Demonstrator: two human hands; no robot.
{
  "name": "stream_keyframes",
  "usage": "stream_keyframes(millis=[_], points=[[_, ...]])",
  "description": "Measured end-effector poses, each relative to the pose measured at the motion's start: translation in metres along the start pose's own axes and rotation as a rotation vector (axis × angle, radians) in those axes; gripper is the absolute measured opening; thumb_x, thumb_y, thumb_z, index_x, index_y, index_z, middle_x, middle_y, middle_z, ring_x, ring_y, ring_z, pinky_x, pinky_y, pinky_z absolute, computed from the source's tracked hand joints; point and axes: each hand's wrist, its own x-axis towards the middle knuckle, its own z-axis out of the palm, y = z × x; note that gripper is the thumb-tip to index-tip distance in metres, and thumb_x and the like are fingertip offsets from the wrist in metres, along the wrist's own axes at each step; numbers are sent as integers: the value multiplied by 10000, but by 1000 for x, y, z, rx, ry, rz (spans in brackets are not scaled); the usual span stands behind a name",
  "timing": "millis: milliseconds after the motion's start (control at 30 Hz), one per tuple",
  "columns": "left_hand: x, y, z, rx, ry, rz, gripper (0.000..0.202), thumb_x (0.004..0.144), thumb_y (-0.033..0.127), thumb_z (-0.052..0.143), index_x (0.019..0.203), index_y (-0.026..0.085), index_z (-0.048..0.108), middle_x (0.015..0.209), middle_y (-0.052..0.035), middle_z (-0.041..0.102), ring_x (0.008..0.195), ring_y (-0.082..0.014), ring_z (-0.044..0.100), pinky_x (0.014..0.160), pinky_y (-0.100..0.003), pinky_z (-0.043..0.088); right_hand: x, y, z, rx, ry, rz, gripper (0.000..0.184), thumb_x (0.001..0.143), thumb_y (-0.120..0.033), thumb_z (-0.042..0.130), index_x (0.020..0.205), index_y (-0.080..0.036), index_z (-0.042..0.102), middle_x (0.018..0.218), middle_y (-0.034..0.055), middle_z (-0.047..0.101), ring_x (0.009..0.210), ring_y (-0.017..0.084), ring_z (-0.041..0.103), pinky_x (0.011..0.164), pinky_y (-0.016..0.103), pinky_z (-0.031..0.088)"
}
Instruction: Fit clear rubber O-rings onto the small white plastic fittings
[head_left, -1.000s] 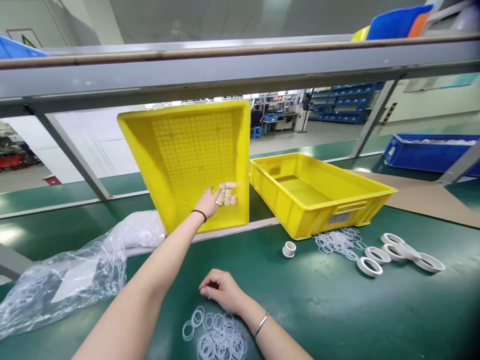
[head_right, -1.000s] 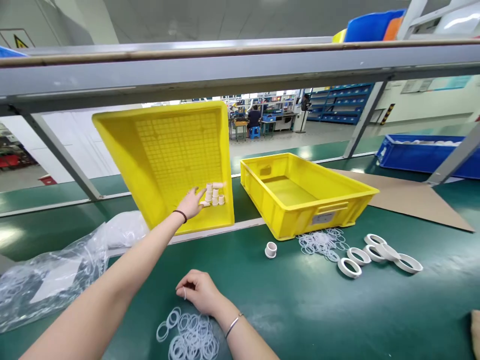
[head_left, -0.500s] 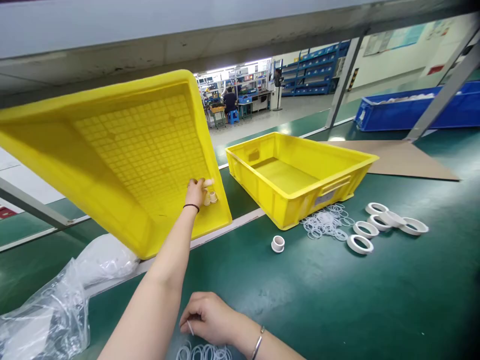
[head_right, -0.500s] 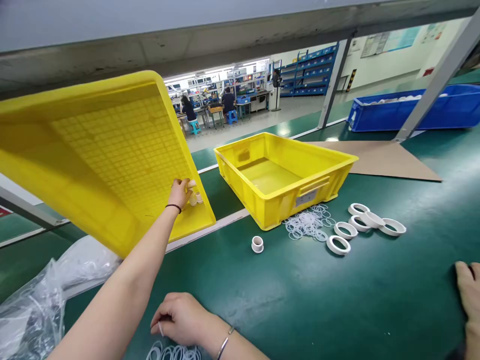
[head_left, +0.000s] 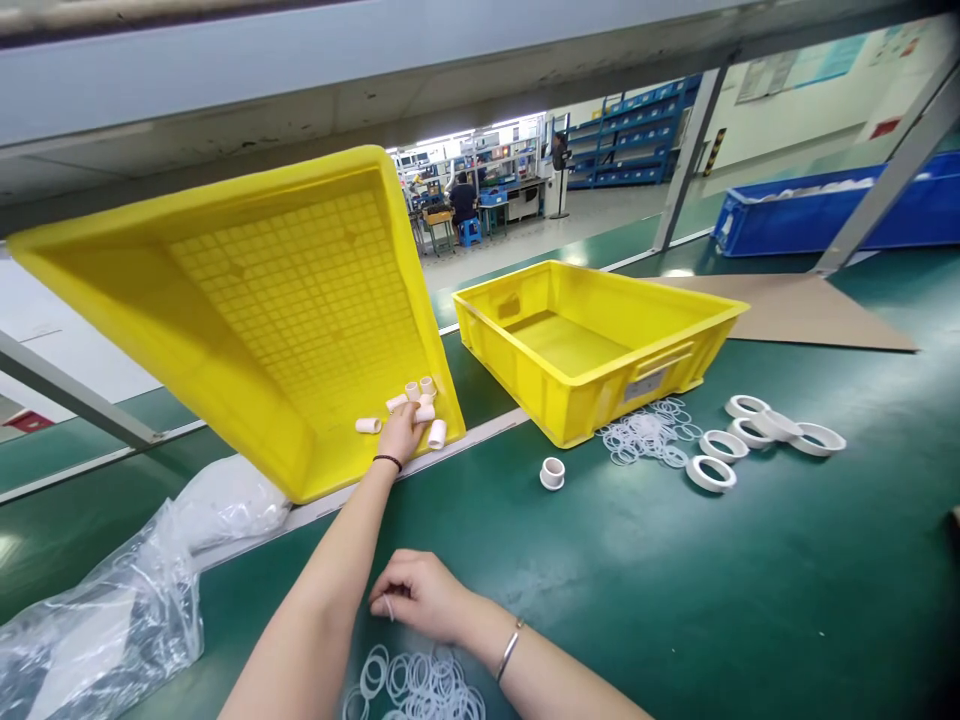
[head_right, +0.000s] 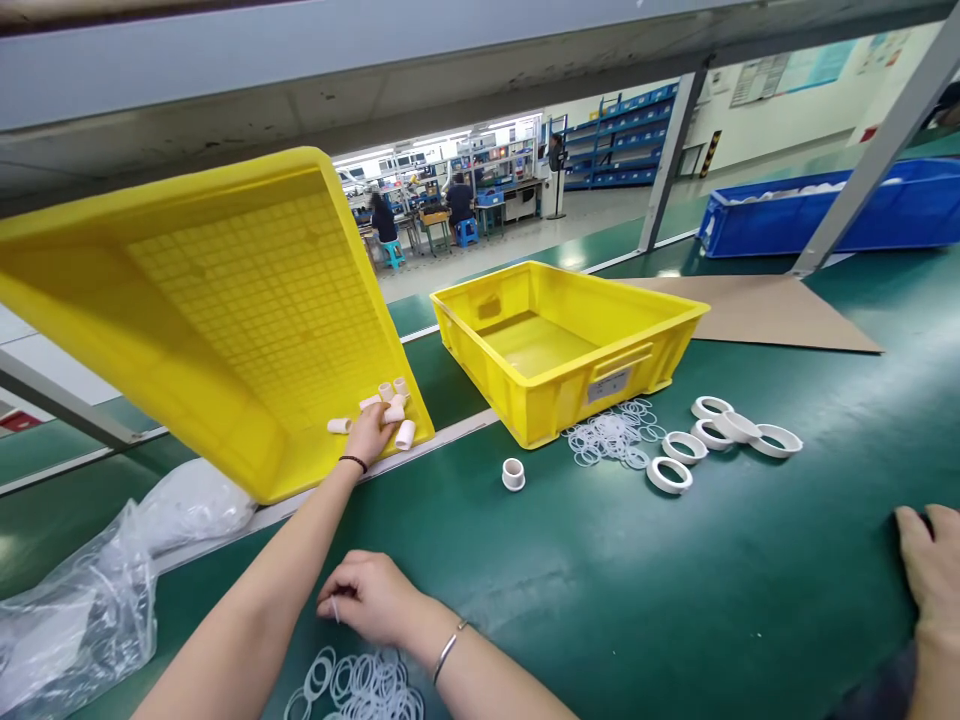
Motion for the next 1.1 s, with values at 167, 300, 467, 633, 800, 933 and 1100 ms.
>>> stream_keyframes(millis=[167,300,467,633,800,933,1100], points=[[-22,14,-19,-219,176,-167,318,751,365,605,1002,181,536,1036,-101,582,998,-250,536,893,-407,405,1,2,-8,-53,238,66,109,793,-254,626,883,-193,623,738,-4,583,669,120,569,641,230,474],[-82,28,-45,-464,211,-333,383,836,499,449,1031,169,467,934,-88,613,803,-181,602,705,-323,475,3,1,-44,-483,665,27,117,839,-266,547,820,-197,640,1074,108,550,1094,242,470,941,416,385],[-179,40,-85,-770,192,-548,391,748,454,632,982,171,498,984,-84,644,787,-136,587,657,-236,440,8,13,-79,-800,657,89,106,809,-260,571,761,-192,637,1414,75,329,1350,342,113,1023,542,258],[-236,53,-108,-1123,229,-666,372,753,372,666,1057,206,530,1006,-54,652,713,-98,541,598,-199,382,7,19,-73,-880,430,50,95,794,-202,575,725,-207,640,1052,92,590,1183,293,375,962,442,376],[-257,57,-111,-1311,302,-710,421,642,249,771,970,191,513,1004,-50,634,852,-132,590,768,-257,442,3,11,-65,-947,491,20,128,831,-251,542,800,-201,655,1089,110,558,1101,272,424,921,428,400],[-260,56,-114,-1334,286,-700,529,631,255,773,1078,191,498,947,-41,641,818,-125,595,734,-242,450,7,12,-63,-1039,413,-13,141,814,-293,570,735,-201,643,1343,66,422,1304,357,180,988,570,269],[-261,57,-118,-1385,243,-738,481,530,200,830,894,183,516,848,8,617,719,-86,574,676,-199,439,10,14,-61,-1014,324,-5,160,830,-265,532,730,-205,642,1165,94,556,1173,297,358,943,478,362]])
